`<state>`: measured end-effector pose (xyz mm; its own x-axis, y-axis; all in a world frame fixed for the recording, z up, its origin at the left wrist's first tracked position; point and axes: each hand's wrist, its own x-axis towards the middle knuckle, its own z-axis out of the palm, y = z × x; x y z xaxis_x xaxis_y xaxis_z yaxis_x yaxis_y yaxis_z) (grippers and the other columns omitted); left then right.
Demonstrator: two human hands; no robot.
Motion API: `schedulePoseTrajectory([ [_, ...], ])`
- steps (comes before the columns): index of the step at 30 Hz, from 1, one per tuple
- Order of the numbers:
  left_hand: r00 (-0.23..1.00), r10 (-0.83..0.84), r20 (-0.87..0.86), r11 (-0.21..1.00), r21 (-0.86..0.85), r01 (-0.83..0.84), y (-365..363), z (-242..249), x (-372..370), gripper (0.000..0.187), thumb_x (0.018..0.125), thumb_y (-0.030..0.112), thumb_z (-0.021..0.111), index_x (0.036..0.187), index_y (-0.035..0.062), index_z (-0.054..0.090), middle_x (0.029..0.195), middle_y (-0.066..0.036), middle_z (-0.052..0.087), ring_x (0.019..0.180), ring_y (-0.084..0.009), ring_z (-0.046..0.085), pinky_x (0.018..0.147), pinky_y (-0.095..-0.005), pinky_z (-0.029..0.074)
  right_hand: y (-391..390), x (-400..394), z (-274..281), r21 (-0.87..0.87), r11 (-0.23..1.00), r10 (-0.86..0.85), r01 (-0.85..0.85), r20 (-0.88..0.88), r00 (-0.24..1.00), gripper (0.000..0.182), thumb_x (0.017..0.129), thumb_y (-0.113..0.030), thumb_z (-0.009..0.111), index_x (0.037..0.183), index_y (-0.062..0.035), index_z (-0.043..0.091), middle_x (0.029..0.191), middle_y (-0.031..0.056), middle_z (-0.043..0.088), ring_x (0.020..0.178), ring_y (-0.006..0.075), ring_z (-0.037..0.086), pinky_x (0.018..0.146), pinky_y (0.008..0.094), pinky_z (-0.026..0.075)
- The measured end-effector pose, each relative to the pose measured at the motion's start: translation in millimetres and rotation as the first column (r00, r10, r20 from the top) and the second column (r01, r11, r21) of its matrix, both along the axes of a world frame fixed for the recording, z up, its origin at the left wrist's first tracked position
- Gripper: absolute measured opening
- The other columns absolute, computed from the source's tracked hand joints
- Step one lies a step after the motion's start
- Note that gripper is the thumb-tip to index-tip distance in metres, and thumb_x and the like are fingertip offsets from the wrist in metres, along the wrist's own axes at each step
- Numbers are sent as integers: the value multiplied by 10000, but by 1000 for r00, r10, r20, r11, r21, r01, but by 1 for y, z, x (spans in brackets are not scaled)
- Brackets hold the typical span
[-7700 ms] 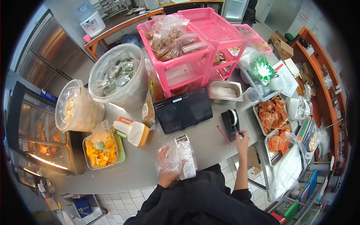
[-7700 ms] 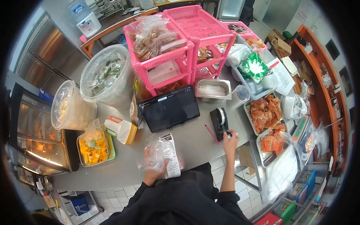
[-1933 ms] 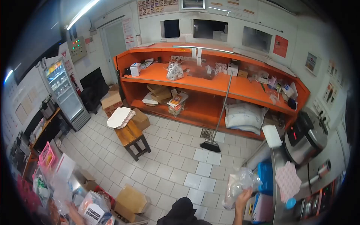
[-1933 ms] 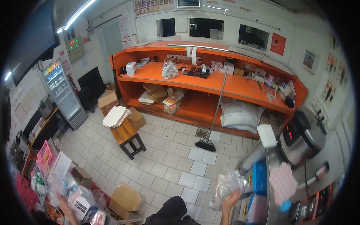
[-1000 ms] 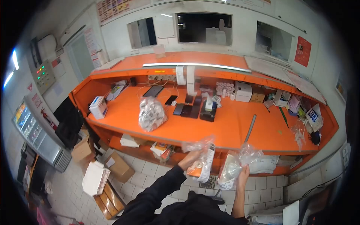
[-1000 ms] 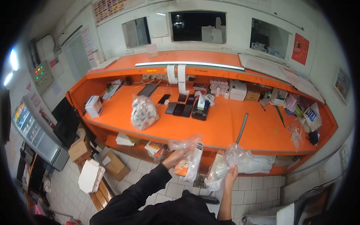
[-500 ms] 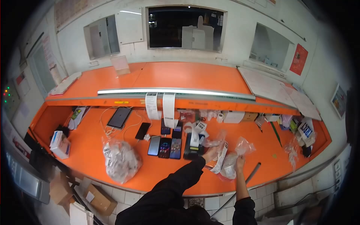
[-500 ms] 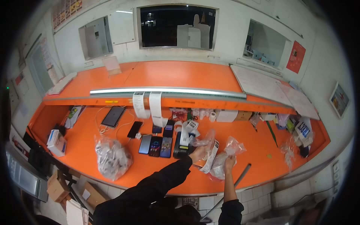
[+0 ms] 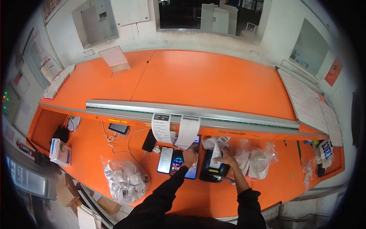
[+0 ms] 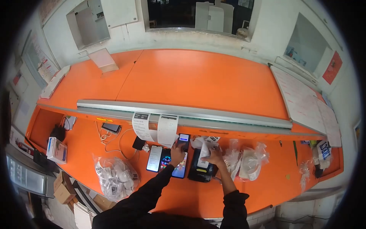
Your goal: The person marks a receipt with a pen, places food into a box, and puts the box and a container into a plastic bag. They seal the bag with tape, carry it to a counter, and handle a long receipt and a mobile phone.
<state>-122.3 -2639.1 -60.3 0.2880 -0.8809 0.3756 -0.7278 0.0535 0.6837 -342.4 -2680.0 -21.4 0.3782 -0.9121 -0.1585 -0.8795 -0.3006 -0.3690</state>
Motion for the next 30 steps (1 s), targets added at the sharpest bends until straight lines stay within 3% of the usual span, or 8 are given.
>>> schedulePoseTrajectory([
  [2,995,-42,91,996,78,35,-20,-10,15,409,709,85,510,1116,93,559,1031,-198,558,977,-400,516,837,-511,401,10,11,45,50,997,49,-51,46,998,706,607,-393,777,1113,41,544,1150,187,533,1144,285,447,974,396,346],
  [4,974,-160,161,963,243,118,-32,-21,18,446,684,124,542,1127,72,542,1041,-213,558,1002,-405,511,841,-506,401,36,5,67,605,761,-333,-235,674,659,587,641,-260,777,1099,27,551,1016,97,615,989,190,544,861,334,435],
  [12,971,-73,229,997,28,69,-24,-42,14,366,673,158,550,1014,27,569,946,-224,580,936,-415,517,829,-488,396,152,-71,68,807,567,-400,-167,447,800,480,738,-242,706,1107,24,553,1006,128,613,933,200,570,836,308,442],
  [14,998,-2,62,998,-67,6,-12,-63,22,275,770,174,559,1010,42,561,1096,-184,521,1015,-380,447,879,-484,333,178,-82,82,847,528,-486,-64,363,795,433,766,-188,684,1116,27,546,1012,113,618,943,194,576,842,314,444],
  [15,811,140,-567,981,-31,-191,2,-42,18,259,769,100,558,997,-5,492,1088,-175,470,994,-319,436,881,-405,339,189,-86,85,841,534,-466,-85,377,800,433,766,-188,684,1116,27,546,1012,113,618,943,194,576,842,314,444],
  [17,359,250,-899,849,26,-527,48,-27,14,331,785,9,523,1074,4,360,1008,-97,382,965,-204,432,834,-354,382,209,-92,87,810,586,-582,29,396,710,360,785,-114,661,1097,27,552,989,103,631,916,175,589,821,311,455],
  [24,946,131,-297,816,-509,-273,21,185,30,1104,566,315,845,1299,-68,114,1286,-194,188,1241,-308,218,1036,-383,207,231,-105,96,707,705,-633,55,592,498,239,797,-16,618,1025,24,556,886,79,642,792,155,610,724,289,478],
  [30,765,-5,-644,851,-405,-335,52,164,-11,379,882,119,529,1175,-44,353,909,-115,487,840,-166,492,763,-281,402,228,-117,111,638,769,-569,38,656,496,180,829,-9,565,1007,18,575,851,28,615,738,103,547,685,247,441],
])
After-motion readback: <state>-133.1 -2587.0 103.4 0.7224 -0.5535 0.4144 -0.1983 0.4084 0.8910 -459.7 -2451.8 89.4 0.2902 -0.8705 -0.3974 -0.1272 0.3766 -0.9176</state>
